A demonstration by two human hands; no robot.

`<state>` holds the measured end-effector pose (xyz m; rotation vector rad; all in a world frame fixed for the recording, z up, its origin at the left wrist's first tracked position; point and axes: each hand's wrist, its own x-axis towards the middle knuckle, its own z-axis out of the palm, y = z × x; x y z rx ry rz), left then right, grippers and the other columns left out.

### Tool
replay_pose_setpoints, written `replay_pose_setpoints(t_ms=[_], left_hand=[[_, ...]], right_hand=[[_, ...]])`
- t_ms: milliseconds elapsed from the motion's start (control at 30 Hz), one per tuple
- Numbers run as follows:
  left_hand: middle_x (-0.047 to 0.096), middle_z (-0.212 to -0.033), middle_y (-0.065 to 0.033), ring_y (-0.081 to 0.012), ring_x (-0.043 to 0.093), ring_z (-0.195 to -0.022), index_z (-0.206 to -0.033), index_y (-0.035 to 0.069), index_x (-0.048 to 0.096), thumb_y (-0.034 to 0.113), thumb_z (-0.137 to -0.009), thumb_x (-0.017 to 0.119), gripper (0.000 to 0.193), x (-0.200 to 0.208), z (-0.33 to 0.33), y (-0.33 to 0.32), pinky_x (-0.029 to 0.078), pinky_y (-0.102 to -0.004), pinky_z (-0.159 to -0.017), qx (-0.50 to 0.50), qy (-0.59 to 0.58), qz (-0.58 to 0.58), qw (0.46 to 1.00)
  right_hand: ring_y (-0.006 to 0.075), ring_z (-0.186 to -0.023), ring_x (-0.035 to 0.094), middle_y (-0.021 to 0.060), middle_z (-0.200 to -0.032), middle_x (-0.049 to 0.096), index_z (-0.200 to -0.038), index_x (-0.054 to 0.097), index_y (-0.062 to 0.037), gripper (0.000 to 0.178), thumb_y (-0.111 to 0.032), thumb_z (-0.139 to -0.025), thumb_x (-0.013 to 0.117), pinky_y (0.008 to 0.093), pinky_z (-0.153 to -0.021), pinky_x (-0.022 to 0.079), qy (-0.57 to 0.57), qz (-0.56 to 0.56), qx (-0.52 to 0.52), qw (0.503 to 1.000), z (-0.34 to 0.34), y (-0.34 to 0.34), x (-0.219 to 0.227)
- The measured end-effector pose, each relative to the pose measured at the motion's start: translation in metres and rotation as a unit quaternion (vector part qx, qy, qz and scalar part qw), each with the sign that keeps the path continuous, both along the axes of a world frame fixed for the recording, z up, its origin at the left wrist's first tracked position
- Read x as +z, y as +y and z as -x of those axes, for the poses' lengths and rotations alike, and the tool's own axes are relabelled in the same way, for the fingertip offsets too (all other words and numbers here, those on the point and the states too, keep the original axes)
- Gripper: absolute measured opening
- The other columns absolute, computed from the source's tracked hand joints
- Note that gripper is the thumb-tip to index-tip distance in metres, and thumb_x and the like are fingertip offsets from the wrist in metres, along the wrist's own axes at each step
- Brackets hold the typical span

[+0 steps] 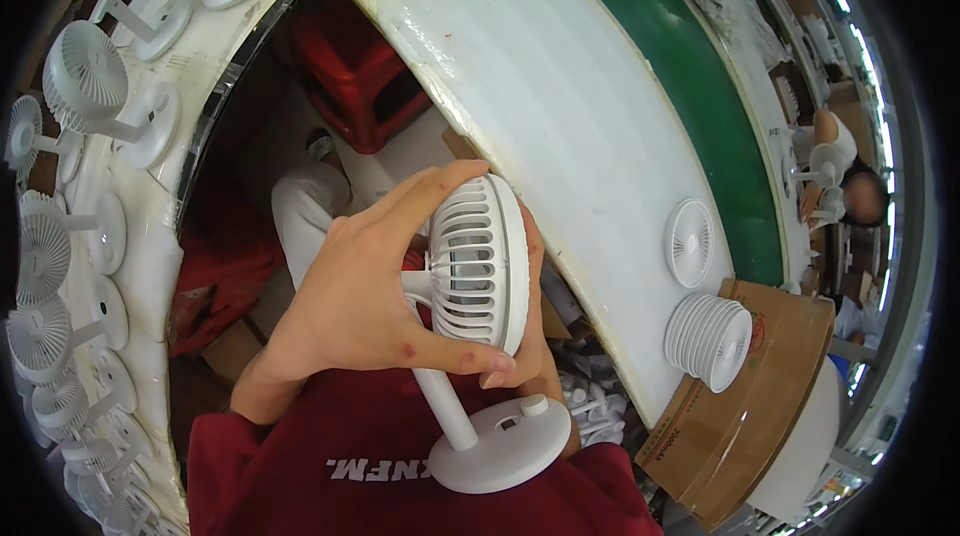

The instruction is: The person is assembling small white desktop electric fans at a factory workstation, attaching the grills and bases.

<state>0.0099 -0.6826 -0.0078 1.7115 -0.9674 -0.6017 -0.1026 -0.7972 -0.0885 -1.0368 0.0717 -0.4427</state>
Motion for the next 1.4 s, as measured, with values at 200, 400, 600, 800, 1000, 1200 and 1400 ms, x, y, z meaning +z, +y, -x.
replay_pose_setpoints(t_ms=[200,400,600,800,1000,1200,1400], left_hand=[[0.064,-0.122,-0.0111,-0.0251,0.065,-0.1,-0.138,0.004,0.052,0.033,-0.05,0.094,0.102,0.017,0.004,-0.001,0.053,-0.0336,-0.084,0.014,-0.021,-0.008,1.0],[0.063,-0.123,-0.0109,-0.025,0.065,-0.099,-0.137,0.004,0.052,0.034,-0.05,0.094,0.102,0.019,0.006,-0.002,0.052,-0.0334,-0.085,0.009,-0.011,-0.012,1.0],[0.063,-0.123,-0.0113,-0.0253,0.065,-0.099,-0.137,0.003,0.052,0.033,-0.049,0.094,0.102,0.017,0.007,-0.002,0.052,-0.0336,-0.085,0.006,-0.012,0.0,1.0],[0.058,-0.118,-0.0133,-0.0322,0.064,-0.082,-0.14,0.001,0.045,0.044,-0.053,0.091,0.108,0.002,0.004,0.0,0.049,-0.044,-0.082,-0.016,-0.018,0.021,0.999],[0.06,-0.121,-0.0132,-0.0311,0.066,-0.088,-0.141,0.002,0.045,0.038,-0.053,0.091,0.106,-0.006,0.0,0.001,0.05,-0.0427,-0.086,-0.034,0.036,0.042,0.998],[0.063,-0.121,-0.0145,-0.0289,0.067,-0.096,-0.141,0.003,0.046,0.028,-0.049,0.092,0.105,-0.015,-0.003,0.004,0.051,-0.0397,-0.089,-0.036,0.1,0.046,0.993],[0.065,-0.121,-0.0143,-0.0249,0.064,-0.102,-0.142,0.006,0.046,0.015,-0.043,0.092,0.109,-0.022,-0.014,0.012,0.05,-0.0361,-0.093,-0.084,0.133,0.009,0.988]], right_hand=[[0.0368,-0.133,0.046,0.0178,-0.151,0.039,-0.156,0.017,-0.0164,0.142,-0.042,-0.035,0.087,0.051,-0.104,0.046,-0.117,0.019,0.037,0.992,-0.01,-0.009,-0.008],[0.0366,-0.132,0.047,0.02,-0.149,0.04,-0.157,0.017,-0.0158,0.141,-0.042,-0.036,0.086,0.05,-0.104,0.047,-0.127,0.013,0.029,0.991,-0.007,-0.005,-0.001],[0.0379,-0.133,0.046,0.022,-0.152,0.036,-0.157,0.015,-0.0148,0.144,-0.042,-0.036,0.088,0.052,-0.108,0.045,-0.092,0.074,0.032,0.992,0.0,-0.009,0.011],[0.0389,-0.136,0.044,0.0202,-0.157,0.027,-0.158,0.009,-0.0133,0.153,-0.035,-0.034,0.097,0.0563,-0.111,0.041,-0.032,-0.007,0.009,0.999,0.011,-0.004,-0.007],[0.0386,-0.138,0.042,0.0173,-0.16,0.024,-0.157,0.013,-0.0124,0.151,-0.036,-0.034,0.098,0.0558,-0.11,0.04,-0.071,0.146,0.056,0.985,0.013,-0.024,-0.021],[0.0387,-0.142,0.035,0.0164,-0.161,0.022,-0.157,0.016,-0.0146,0.148,-0.039,-0.035,0.098,0.0562,-0.114,0.033,-0.051,0.162,0.059,0.984,0.012,-0.023,-0.021],[0.0387,-0.146,0.026,0.017,-0.162,0.019,-0.155,0.025,-0.0183,0.138,-0.036,-0.037,0.095,0.0539,-0.118,0.024,0.027,0.207,0.002,0.978,0.023,-0.013,-0.022]])
